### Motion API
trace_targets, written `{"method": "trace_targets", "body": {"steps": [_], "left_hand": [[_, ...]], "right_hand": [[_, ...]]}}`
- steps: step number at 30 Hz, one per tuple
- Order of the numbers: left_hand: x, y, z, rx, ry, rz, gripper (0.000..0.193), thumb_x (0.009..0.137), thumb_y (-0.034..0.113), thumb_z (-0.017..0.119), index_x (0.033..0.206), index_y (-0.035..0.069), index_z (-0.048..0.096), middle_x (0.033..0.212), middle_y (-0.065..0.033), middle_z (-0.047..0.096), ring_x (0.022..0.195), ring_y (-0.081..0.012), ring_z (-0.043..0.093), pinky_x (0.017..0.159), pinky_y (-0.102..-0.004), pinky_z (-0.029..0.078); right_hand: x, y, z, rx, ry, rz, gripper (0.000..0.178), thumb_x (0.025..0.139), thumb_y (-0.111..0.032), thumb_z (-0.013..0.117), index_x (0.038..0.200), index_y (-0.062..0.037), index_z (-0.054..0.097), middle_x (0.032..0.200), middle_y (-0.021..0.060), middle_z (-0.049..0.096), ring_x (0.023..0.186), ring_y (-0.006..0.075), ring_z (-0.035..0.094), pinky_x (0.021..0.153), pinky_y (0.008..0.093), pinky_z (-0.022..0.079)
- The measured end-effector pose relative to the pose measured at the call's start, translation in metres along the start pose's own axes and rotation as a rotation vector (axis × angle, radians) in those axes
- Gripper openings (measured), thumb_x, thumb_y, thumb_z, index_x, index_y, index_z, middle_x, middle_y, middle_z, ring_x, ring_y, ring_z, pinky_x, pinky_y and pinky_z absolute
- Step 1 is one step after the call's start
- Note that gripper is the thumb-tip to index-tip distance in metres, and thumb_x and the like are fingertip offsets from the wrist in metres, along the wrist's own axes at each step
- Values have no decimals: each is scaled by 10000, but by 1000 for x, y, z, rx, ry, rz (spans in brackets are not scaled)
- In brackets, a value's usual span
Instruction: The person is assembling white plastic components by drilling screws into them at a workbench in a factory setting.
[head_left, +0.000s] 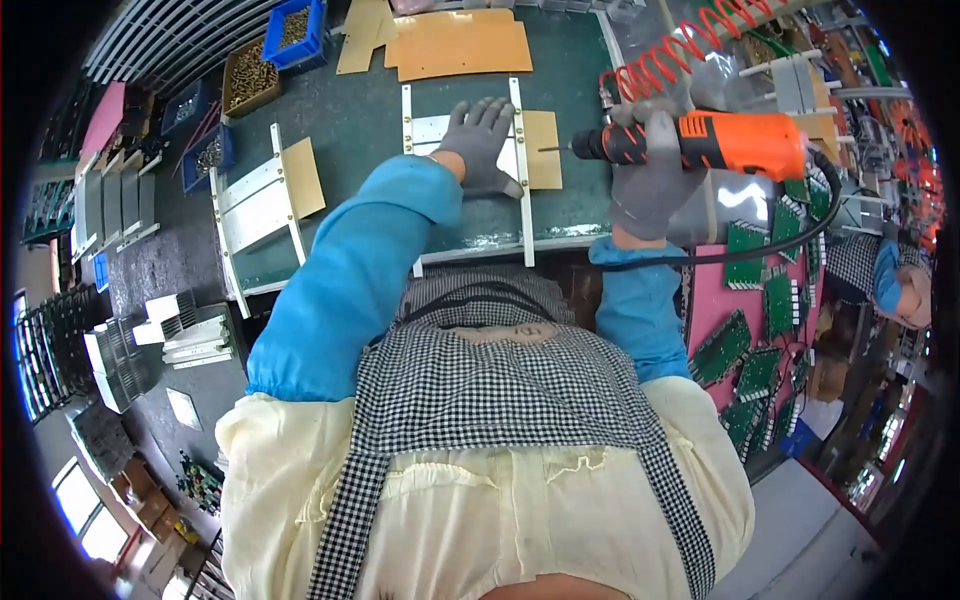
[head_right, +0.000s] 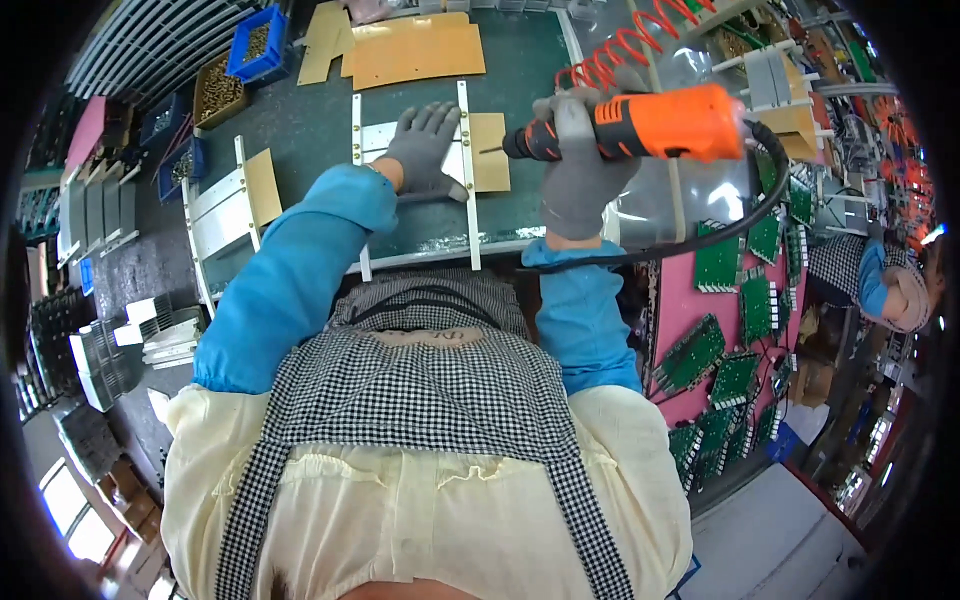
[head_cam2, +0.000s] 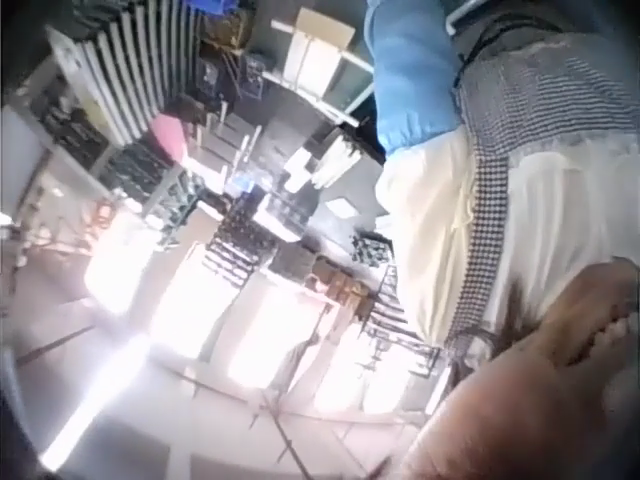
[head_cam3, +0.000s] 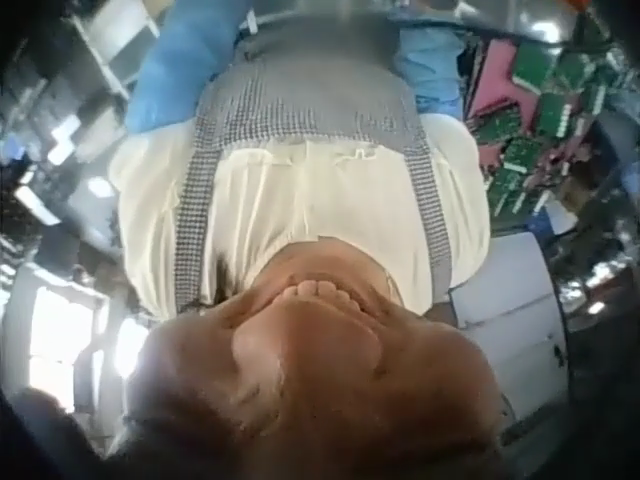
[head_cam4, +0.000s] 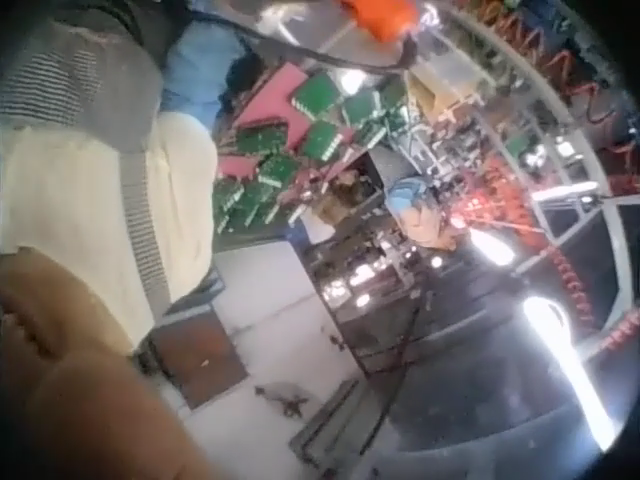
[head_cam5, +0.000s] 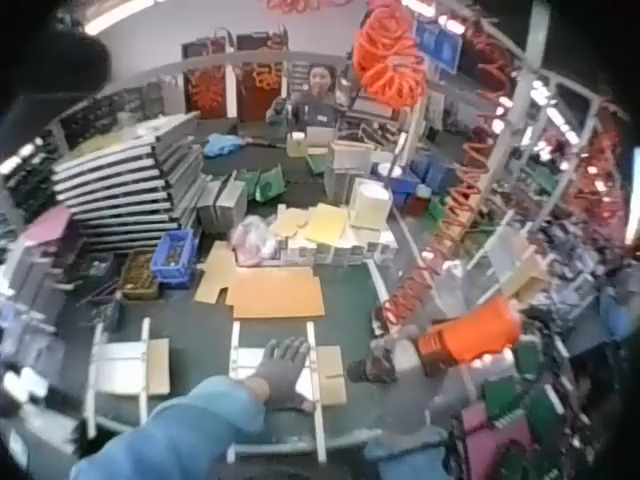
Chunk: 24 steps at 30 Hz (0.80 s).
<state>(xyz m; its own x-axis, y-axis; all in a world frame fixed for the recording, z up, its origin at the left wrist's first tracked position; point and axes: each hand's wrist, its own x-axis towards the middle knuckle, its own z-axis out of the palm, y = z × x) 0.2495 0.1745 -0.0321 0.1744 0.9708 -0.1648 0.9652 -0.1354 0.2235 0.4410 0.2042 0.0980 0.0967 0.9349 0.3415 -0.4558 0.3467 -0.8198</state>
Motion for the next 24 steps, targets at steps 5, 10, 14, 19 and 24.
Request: {"method": "trace_targets", "body": {"steps": [5,10,14,19,24], "left_hand": [[-4,4,7,-24,3,12,1325,581,729,774,1535,9,201,1595,-171,239,1506,-326,155,1212,-524,118],[-10,8,5,-17,-20,10,1335,576,736,775,1533,9,196,1594,-170,241,1506,-324,155,1212,-527,121],[-11,4,7,-30,31,35,1363,557,769,753,1532,7,181,1583,-193,257,1492,-366,185,1202,-535,137],[-10,4,4,-50,10,22,1357,554,739,772,1532,6,183,1590,-185,244,1498,-351,173,1206,-529,136],[-8,4,2,-47,-15,11,1353,561,733,776,1536,8,180,1596,-172,237,1504,-332,161,1212,-521,120]], "right_hand": [[-8,7,3,-75,-70,-27,329,804,-81,674,1092,27,558,772,72,651,699,199,653,709,357,557],[-11,23,5,-113,-70,33,650,793,-5,689,1351,49,360,816,81,642,731,191,663,718,342,563],[-12,27,13,-79,-76,51,650,795,2,683,1354,55,356,819,81,638,730,190,661,707,338,561],[-6,35,12,-79,-88,87,653,795,31,670,1360,53,344,821,82,638,713,184,650,688,330,553],[-1,39,15,-99,-97,137,642,799,23,669,1358,44,354,824,82,636,702,184,644,687,335,554]]}}
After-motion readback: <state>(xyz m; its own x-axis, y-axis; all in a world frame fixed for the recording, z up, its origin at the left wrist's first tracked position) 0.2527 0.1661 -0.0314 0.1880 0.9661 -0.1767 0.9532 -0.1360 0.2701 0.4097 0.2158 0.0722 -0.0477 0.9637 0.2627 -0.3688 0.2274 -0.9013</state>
